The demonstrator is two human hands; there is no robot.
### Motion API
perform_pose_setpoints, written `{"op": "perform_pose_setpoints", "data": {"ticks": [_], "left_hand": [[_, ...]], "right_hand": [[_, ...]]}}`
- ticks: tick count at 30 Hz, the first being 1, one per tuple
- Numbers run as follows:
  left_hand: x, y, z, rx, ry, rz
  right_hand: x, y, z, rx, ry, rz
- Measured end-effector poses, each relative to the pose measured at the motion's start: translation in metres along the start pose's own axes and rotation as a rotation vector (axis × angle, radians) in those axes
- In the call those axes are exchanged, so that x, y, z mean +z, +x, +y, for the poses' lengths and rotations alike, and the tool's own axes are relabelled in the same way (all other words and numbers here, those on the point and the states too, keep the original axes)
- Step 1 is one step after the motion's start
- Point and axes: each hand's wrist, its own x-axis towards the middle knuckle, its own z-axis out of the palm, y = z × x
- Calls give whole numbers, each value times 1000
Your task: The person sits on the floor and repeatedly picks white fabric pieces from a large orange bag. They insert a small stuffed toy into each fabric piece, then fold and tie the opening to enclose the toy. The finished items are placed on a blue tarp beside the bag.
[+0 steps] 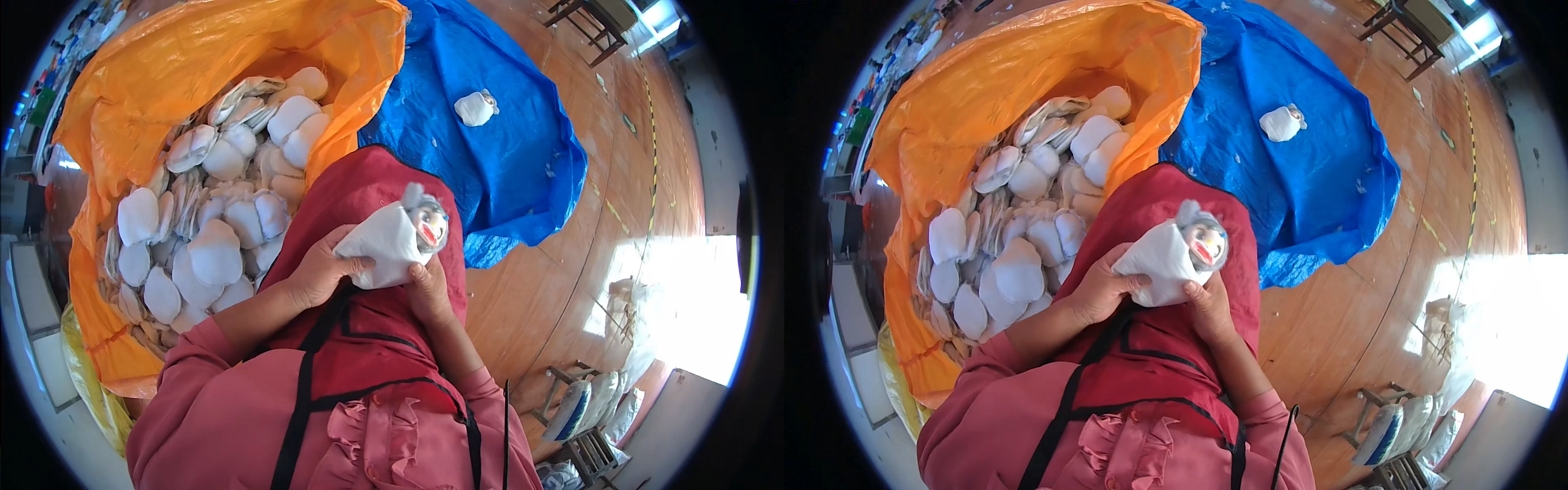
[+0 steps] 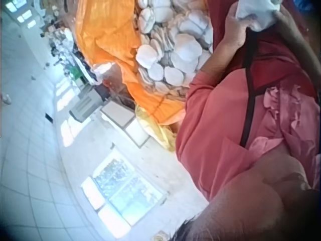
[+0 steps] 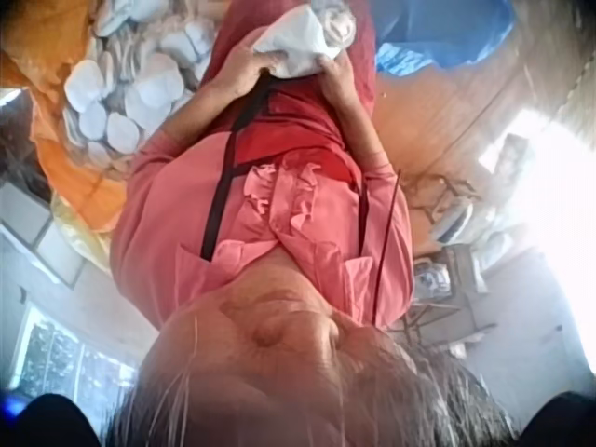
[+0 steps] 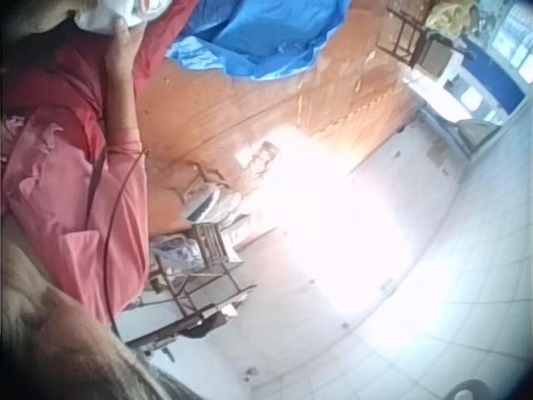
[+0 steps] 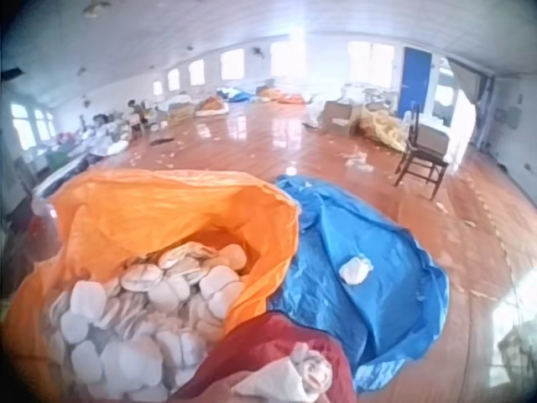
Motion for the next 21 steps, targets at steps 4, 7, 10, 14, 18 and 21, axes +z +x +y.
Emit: {"op": "perform_pose_setpoints", "data": {"ticks": [4,7,10,14,18,21], "left_hand": [[5,-2,15,-27,243,-50],[13,3,17,-8,344,-15],[18,8,12,-7,360,39],[18,10,4,-35,171,72],[18,10,-5,17,182,87],[13,5,1,92,502,20]], "right_hand": [[-9,5,-10,14,-185,30],[0,3,-9,21,-250,-13],[2,0,-6,1,-266,-49],[-10,-4,5,0,-283,-38],[-24,-9,14,13,-324,-43],[-28,-11,13,78,-177,-67]]}}
